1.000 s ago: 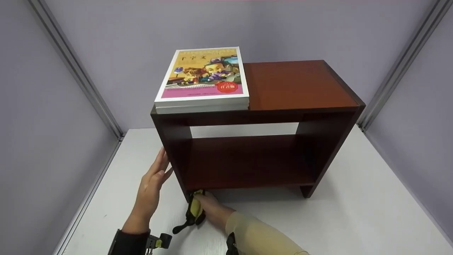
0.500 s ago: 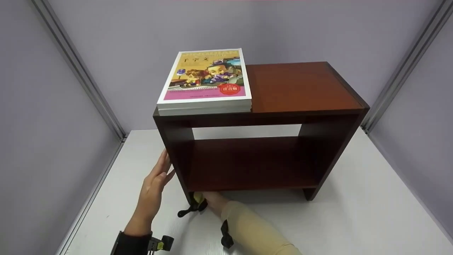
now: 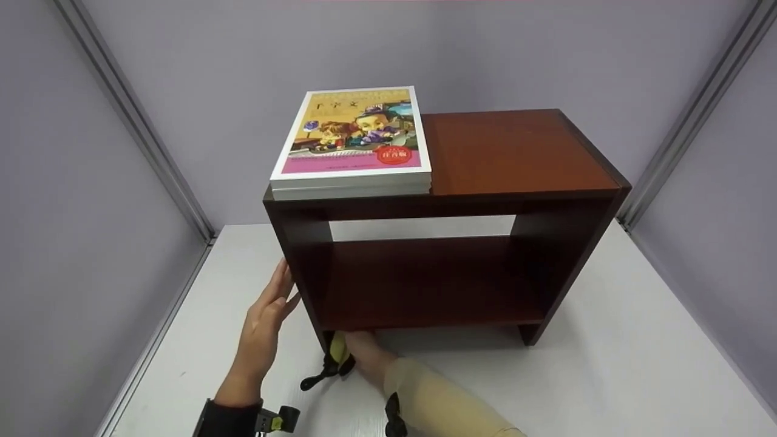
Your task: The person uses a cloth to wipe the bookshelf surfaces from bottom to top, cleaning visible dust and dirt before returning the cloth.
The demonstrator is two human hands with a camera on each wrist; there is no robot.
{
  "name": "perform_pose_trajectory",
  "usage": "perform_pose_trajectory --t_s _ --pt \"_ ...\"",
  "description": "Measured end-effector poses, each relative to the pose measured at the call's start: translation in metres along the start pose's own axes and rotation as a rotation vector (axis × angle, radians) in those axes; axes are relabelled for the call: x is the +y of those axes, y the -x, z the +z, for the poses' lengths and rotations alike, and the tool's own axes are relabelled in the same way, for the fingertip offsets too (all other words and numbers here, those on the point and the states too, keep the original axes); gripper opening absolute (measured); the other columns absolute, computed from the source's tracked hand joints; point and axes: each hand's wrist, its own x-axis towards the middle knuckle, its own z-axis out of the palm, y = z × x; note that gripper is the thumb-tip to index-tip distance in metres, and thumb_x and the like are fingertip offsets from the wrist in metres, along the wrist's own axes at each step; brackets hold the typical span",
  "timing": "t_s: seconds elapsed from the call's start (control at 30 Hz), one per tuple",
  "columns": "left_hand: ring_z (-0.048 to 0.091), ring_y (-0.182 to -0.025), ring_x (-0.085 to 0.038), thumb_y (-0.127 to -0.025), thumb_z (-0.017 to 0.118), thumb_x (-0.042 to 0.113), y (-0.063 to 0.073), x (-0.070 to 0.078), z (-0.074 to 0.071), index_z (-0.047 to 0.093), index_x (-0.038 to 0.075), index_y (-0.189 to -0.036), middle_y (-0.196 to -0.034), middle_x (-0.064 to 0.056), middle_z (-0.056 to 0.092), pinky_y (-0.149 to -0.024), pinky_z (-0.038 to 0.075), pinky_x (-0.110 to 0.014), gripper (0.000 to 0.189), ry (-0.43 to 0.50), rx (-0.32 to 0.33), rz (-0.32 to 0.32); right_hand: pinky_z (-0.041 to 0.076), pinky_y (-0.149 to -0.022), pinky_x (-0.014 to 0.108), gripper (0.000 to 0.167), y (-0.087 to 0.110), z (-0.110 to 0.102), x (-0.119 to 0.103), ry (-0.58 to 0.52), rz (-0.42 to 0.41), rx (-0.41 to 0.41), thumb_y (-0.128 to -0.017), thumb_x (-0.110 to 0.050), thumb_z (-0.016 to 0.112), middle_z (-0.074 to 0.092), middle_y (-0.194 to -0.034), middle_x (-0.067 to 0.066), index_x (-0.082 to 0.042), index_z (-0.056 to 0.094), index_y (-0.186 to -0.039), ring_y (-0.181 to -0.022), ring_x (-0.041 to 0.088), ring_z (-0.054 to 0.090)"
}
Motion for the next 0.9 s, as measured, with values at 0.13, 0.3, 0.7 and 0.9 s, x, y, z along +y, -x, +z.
perform_pose_trajectory --t_s 0.13,0.3,0.7,0.9 --pt "0.023 -0.137 -0.027 -0.100 0.021 0.006 0.001 0.001 -0.001 0.016 0.004 -0.148 -0.152 -0.016 0.019 -0.101 0.033 -0.035 0.049 0.007 0.003 -0.007 0.036 -0.087 0.030 0.030 0.005 0.005 0.004 -0.026 -0.024 0.029 -0.090 -0.032 0.057 0.049 -0.110 0.002 -0.009 0.054 -0.110 -0.101 0.016 0.045" --pt "0.023 -0.137 -0.024 -0.100 0.023 0.007 0.002 -0.001 -0.001 0.016 0.004 -0.148 -0.152 -0.016 0.018 -0.102 0.033 -0.034 0.049 0.018 0.003 -0.023 0.037 -0.092 0.033 0.043 0.019 0.009 0.007 -0.019 0.000 0.054 -0.091 -0.027 0.056 0.049 -0.117 0.008 0.000 0.046 -0.124 -0.107 0.020 0.046" --pt "0.024 -0.137 -0.025 -0.101 0.022 0.008 0.001 -0.004 -0.001 0.017 0.007 -0.149 -0.152 -0.015 0.020 -0.102 0.033 -0.034 0.048 0.024 -0.002 0.002 0.032 -0.097 0.036 0.031 0.028 0.010 0.011 -0.126 -0.027 -0.006 -0.088 -0.016 0.055 0.049 -0.111 0.007 0.000 0.047 -0.114 -0.105 0.020 0.045" --pt "0.023 -0.137 -0.025 -0.100 0.021 0.008 0.001 -0.006 -0.001 0.017 0.007 -0.149 -0.152 -0.016 0.019 -0.102 0.033 -0.035 0.048 0.034 -0.007 0.002 0.032 -0.096 0.036 0.037 0.027 0.012 0.011 -0.162 0.017 0.030 -0.084 -0.015 0.057 0.047 -0.110 0.008 -0.001 0.043 -0.116 -0.103 0.021 0.045"
